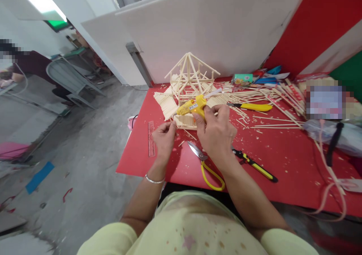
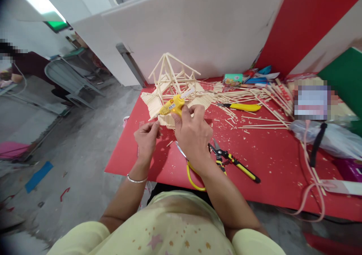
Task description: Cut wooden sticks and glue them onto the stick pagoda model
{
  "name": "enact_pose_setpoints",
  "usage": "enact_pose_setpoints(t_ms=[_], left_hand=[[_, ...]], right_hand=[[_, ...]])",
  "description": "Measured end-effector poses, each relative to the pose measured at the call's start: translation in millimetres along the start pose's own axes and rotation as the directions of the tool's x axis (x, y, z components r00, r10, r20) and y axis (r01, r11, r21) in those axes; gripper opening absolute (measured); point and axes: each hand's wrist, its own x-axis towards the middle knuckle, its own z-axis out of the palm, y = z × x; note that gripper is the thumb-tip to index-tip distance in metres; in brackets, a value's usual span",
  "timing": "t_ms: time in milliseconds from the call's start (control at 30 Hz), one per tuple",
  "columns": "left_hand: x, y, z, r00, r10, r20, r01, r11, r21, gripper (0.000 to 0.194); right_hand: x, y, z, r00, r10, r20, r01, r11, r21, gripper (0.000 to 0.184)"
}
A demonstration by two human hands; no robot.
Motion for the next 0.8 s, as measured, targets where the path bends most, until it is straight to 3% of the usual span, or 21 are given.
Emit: enact_pose_setpoints(t_ms=[433,567,800], left_hand=[[-1.3,4.1,-2.2,0.997,0.073,0.027,-0.075,0.994,0.076,0.032],[-2.2,-2.5,-3.0,1.000,0.023,0.012,-0.023,1.000,0.010,0.018],[-4.3,-1.6,-1.3,1.000,0.009,0.012,-0.009,0.999,0.030,0.019]], right_hand=[[0.9,-1.4,0.9,1.000,-0.010,-0.019,0.010,1.000,-0.005,0.051],[1.5,-1.1,0.7,1.000,-0.013,-0.029,0.013,1.000,-0.004,0.051],[1.2,-1.5,0.7,1.000,-0.012,-0.017,0.012,1.000,-0.007,0.050]])
